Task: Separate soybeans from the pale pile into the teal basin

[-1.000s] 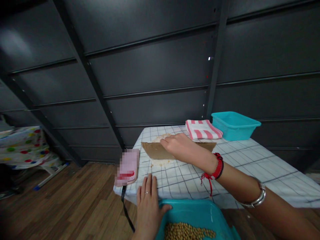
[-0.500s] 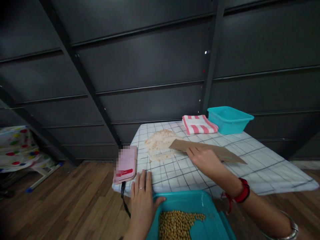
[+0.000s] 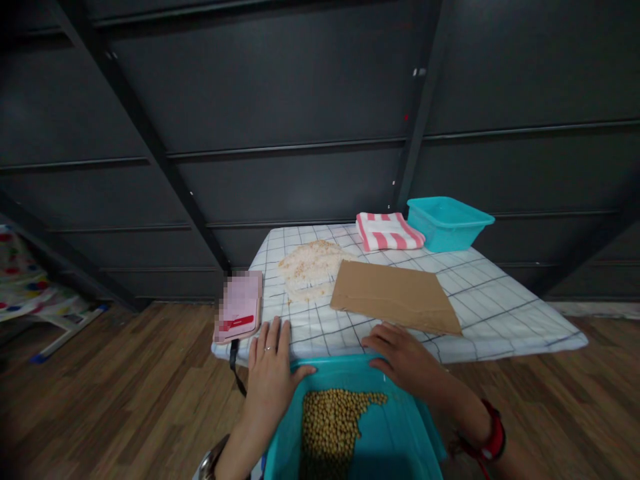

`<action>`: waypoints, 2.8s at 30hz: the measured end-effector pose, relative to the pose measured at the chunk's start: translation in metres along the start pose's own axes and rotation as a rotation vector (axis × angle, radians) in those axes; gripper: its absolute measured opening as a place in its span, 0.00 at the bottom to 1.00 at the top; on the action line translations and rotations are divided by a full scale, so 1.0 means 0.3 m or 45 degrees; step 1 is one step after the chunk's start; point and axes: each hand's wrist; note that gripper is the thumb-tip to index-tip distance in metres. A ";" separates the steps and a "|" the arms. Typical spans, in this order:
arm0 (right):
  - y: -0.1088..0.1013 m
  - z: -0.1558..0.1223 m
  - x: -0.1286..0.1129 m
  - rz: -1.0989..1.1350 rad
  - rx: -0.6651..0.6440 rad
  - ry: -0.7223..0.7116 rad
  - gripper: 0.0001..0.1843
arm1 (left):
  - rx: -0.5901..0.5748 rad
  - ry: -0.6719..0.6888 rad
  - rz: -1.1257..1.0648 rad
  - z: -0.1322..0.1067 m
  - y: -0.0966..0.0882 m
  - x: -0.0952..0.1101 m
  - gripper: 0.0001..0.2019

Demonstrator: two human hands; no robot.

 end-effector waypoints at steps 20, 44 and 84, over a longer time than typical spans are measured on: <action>0.057 -0.082 -0.101 -0.371 0.144 0.381 0.19 | -0.139 0.228 0.054 0.053 -0.078 -0.024 0.33; 0.076 0.019 -0.134 -0.378 0.258 -0.042 0.28 | -0.235 0.320 0.018 0.032 -0.039 -0.022 0.30; -0.084 0.159 0.080 -0.937 0.085 0.125 0.11 | -0.035 0.131 0.259 -0.006 0.002 -0.021 0.35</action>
Point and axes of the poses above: each hand's wrist, its own z-axis towards the middle knuckle, its own y-axis out of the palm, x = y × z, and after that the axes turned 5 degrees about z, right-handed
